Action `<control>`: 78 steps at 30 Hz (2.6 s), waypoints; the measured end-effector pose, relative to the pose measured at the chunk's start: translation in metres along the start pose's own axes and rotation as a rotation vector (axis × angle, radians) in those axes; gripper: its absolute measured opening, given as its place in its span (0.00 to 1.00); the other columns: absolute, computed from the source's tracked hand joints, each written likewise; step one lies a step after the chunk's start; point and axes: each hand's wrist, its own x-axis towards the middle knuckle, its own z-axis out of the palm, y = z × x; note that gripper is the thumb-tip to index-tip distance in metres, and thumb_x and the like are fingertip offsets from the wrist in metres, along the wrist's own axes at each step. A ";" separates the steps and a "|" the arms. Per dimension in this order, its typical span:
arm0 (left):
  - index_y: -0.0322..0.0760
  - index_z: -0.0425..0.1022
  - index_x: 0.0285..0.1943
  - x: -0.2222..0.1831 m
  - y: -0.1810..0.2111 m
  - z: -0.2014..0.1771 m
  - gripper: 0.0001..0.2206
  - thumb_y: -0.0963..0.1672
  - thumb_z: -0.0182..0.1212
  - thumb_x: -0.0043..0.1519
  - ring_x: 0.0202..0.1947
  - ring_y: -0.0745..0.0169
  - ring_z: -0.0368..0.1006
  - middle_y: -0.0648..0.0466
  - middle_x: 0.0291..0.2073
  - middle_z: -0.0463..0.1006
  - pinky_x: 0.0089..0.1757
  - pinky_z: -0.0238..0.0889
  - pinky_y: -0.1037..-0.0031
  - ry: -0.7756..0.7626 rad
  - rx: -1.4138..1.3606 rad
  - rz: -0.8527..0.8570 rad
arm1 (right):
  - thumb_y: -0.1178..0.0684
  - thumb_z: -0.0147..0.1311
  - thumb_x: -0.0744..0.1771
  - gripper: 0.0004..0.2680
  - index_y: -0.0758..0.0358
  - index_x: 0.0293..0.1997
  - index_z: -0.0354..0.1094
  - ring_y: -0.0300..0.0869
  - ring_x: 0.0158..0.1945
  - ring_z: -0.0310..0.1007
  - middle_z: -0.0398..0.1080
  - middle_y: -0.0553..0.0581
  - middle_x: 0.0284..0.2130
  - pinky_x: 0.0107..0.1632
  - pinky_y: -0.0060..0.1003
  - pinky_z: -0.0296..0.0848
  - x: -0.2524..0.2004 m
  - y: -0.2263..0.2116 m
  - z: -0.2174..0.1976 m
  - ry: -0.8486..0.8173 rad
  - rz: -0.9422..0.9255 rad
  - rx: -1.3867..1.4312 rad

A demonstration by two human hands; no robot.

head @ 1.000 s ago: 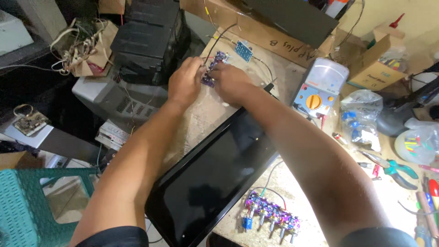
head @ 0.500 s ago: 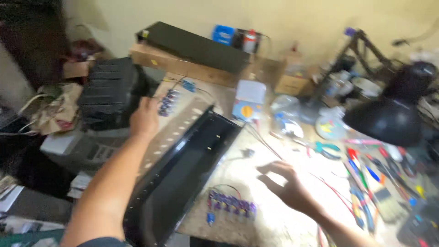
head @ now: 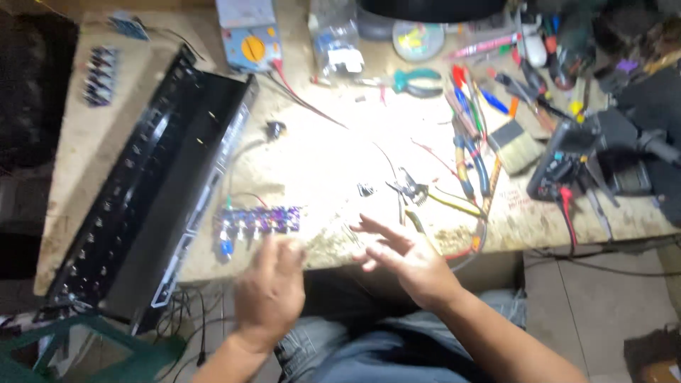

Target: Repairing an electronic device by stripping wires and soldering components on a workbench

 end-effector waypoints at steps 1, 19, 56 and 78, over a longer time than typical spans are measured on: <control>0.45 0.73 0.47 -0.013 0.007 0.011 0.06 0.47 0.53 0.68 0.27 0.44 0.73 0.54 0.37 0.75 0.25 0.63 0.54 -0.017 0.004 -0.003 | 0.56 0.56 0.65 0.21 0.62 0.68 0.64 0.43 0.38 0.81 0.74 0.60 0.58 0.46 0.33 0.80 -0.002 0.000 -0.002 0.002 0.014 0.012; 0.42 0.72 0.59 -0.033 0.066 0.022 0.21 0.50 0.64 0.59 0.42 0.52 0.73 0.55 0.45 0.78 0.41 0.67 0.65 -0.313 -0.124 0.060 | 0.53 0.55 0.69 0.07 0.67 0.40 0.76 0.33 0.26 0.64 0.72 0.53 0.23 0.32 0.25 0.66 -0.016 0.017 -0.021 -0.041 -0.002 0.052; 0.35 0.82 0.37 0.002 0.071 0.036 0.05 0.43 0.67 0.62 0.33 0.52 0.79 0.47 0.29 0.79 0.38 0.71 0.68 -0.052 -0.788 -0.310 | 0.60 0.59 0.67 0.03 0.66 0.41 0.77 0.52 0.36 0.81 0.78 0.61 0.38 0.39 0.42 0.79 -0.003 0.017 -0.028 0.026 -1.025 -0.781; 0.27 0.78 0.36 -0.001 0.071 0.047 0.08 0.41 0.60 0.67 0.25 0.57 0.78 0.45 0.28 0.75 0.31 0.73 0.70 -0.015 -1.000 -0.354 | 0.62 0.64 0.65 0.05 0.62 0.43 0.79 0.49 0.36 0.82 0.80 0.59 0.38 0.40 0.40 0.82 -0.006 0.038 -0.021 0.230 -1.094 -0.806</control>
